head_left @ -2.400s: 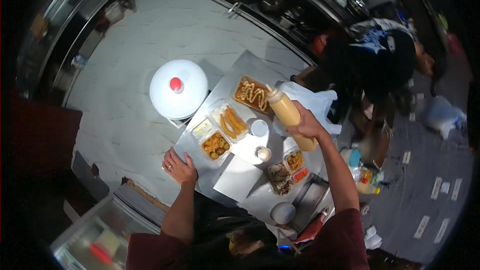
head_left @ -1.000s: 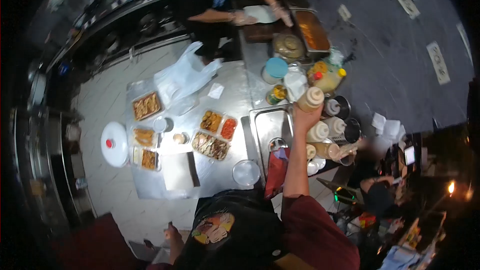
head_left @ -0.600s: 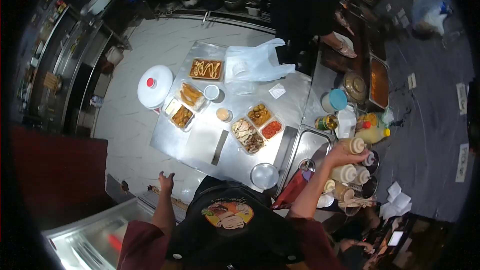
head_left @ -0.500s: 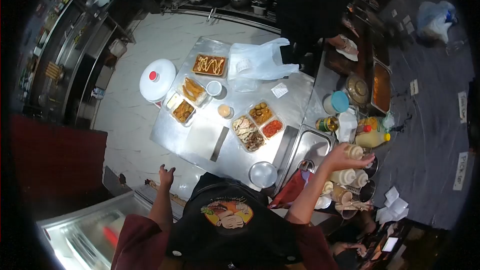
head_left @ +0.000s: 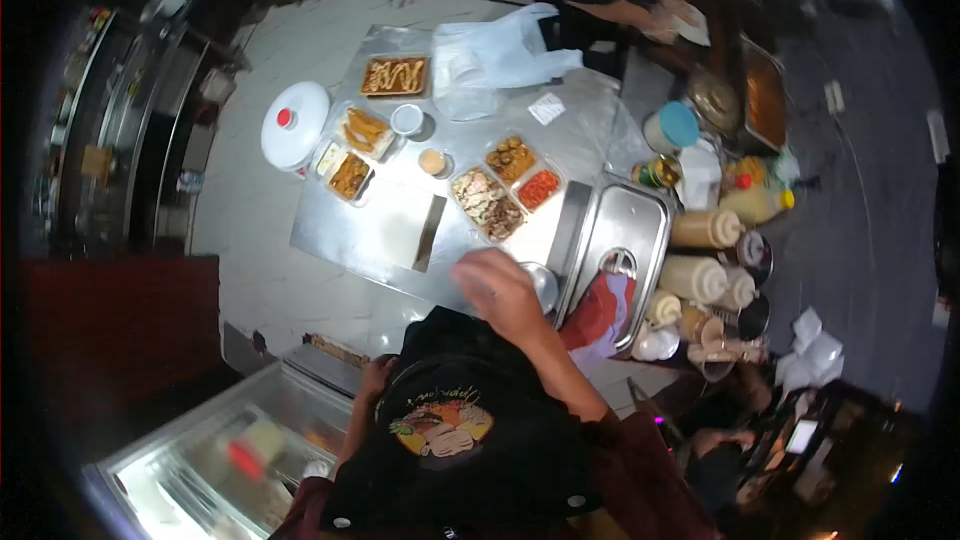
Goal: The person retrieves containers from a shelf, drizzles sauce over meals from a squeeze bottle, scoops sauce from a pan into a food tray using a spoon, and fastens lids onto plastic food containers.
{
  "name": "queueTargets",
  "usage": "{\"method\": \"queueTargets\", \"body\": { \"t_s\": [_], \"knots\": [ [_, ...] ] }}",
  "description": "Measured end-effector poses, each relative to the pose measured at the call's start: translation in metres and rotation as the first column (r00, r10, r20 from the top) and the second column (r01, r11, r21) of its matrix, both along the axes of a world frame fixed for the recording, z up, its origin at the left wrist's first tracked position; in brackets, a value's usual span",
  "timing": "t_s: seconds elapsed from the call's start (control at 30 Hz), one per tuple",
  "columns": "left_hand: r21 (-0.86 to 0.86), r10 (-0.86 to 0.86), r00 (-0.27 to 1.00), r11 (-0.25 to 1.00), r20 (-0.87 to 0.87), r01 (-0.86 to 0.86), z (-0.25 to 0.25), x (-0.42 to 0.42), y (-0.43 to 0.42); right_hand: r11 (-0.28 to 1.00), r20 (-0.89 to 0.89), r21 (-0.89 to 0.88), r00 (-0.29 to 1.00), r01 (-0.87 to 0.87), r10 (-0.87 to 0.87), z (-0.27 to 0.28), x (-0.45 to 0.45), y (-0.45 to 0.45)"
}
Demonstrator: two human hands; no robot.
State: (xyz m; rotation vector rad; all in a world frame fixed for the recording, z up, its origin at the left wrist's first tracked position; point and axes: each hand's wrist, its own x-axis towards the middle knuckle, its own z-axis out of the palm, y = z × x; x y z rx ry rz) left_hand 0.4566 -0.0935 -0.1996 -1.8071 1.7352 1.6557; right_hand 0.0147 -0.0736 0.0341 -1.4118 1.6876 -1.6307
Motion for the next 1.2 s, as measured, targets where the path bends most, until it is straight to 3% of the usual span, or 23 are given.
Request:
{"method": "queueTargets", "body": {
  "t_s": [0.07,0.13,0.23,0.3,0.4,0.43,0.47,0.5,0.53,0.6,0.63,0.67,0.7,0.77,0.87,0.93,1.0,1.03,1.07,1.1,1.13,1.17,1.2],
  "knots": [
    [-0.004,-0.125,0.992,0.992,-0.005,0.125,0.019,-0.019,-0.004,0.996,-0.037,0.034,0.996,-0.085,0.086,-0.007,0.021,0.030],
    [-0.030,-0.280,0.959,0.960,-0.029,0.280,0.055,-0.064,-0.026,0.991,-0.041,0.131,0.998,-0.038,0.044,-0.018,0.042,0.072],
    [-0.177,-0.473,0.863,0.878,-0.178,0.445,0.073,-0.125,-0.054,0.954,-0.084,0.259,0.988,0.150,-0.133,-0.025,0.073,0.144],
    [-0.222,-0.541,0.789,0.841,-0.291,0.494,0.058,-0.155,-0.069,0.902,-0.141,0.320,0.956,0.289,-0.256,-0.023,0.094,0.188],
    [-0.179,-0.524,0.730,0.847,-0.440,0.500,0.016,-0.175,-0.074,0.826,-0.209,0.381,0.909,0.416,-0.361,-0.009,0.130,0.258],
    [-0.028,-0.404,0.803,0.899,-0.438,0.436,0.022,-0.182,-0.062,0.794,-0.226,0.397,0.888,0.460,-0.401,-0.008,0.140,0.281],
    [0.015,-0.435,0.762,0.864,-0.479,0.503,-0.004,-0.175,-0.066,0.751,-0.247,0.409,0.855,0.518,-0.456,-0.007,0.152,0.305],
    [0.078,-0.401,0.813,0.878,-0.422,0.473,0.006,-0.177,-0.052,0.726,-0.336,0.364,0.810,0.583,-0.481,-0.009,0.159,0.324],
    [-0.071,-0.543,0.688,0.807,-0.481,0.587,-0.001,-0.171,-0.046,0.699,-0.417,0.321,0.758,0.639,-0.501,-0.010,0.164,0.341],
    [0.003,-0.501,0.708,0.815,-0.498,0.579,-0.021,-0.150,-0.023,0.598,-0.460,0.355,0.691,0.719,-0.558,0.003,0.171,0.377],
    [-0.054,-0.603,0.499,0.669,-0.623,0.741,-0.061,-0.137,-0.034,0.513,-0.491,0.298,0.590,0.805,-0.641,0.010,0.173,0.396],
    [0.553,-0.303,0.850,0.656,-0.430,0.514,-0.070,-0.136,-0.024,0.444,-0.512,0.240,0.501,0.863,-0.698,0.016,0.172,0.412],
    [0.462,-0.397,0.798,0.661,-0.454,0.592,-0.076,-0.116,0.000,0.387,-0.527,0.180,0.421,0.904,-0.738,0.021,0.171,0.432],
    [0.498,-0.516,0.803,0.634,-0.298,0.592,-0.067,-0.097,0.031,0.257,-0.581,0.088,0.259,0.962,-0.772,0.029,0.175,0.490],
    [0.559,-0.604,0.772,0.577,-0.198,0.595,-0.061,-0.105,0.074,0.042,-0.590,-0.027,0.018,0.999,-0.807,0.033,0.192,0.602],
    [0.580,-0.635,0.753,0.552,-0.174,0.599,-0.056,-0.126,0.107,-0.210,-0.723,0.045,-0.113,0.977,-0.681,0.053,0.214,0.683],
    [0.617,-0.639,0.747,0.517,-0.182,0.593,-0.052,-0.149,0.145,-0.369,-0.660,-0.067,-0.318,0.927,-0.681,0.062,0.230,0.775],
    [0.643,-0.627,0.756,0.502,-0.191,0.579,-0.052,-0.164,0.166,-0.490,-0.684,-0.032,-0.377,0.871,-0.625,0.068,0.240,0.822],
    [0.946,-0.456,0.852,0.063,-0.256,0.317,-0.055,-0.193,0.182,-0.601,-0.713,-0.006,-0.425,0.799,-0.558,0.075,0.246,0.871],
    [0.487,-0.682,0.716,0.581,-0.146,0.652,-0.047,-0.183,0.208,-0.659,-0.664,-0.048,-0.516,0.751,-0.540,0.077,0.244,0.924],
    [0.456,-0.702,0.706,0.600,-0.095,0.657,-0.037,-0.193,0.226,-0.714,-0.608,-0.083,-0.603,0.695,-0.516,0.079,0.239,0.983],
    [0.442,-0.775,0.620,0.517,-0.122,0.733,-0.025,-0.205,0.248,-0.762,-0.596,-0.071,-0.640,0.643,-0.484,0.080,0.234,1.047],
    [0.554,-0.782,0.607,0.447,-0.139,0.702,-0.020,-0.225,0.267,-0.805,-0.585,-0.054,-0.673,0.590,-0.454,0.078,0.230,1.115]
  ]
}}
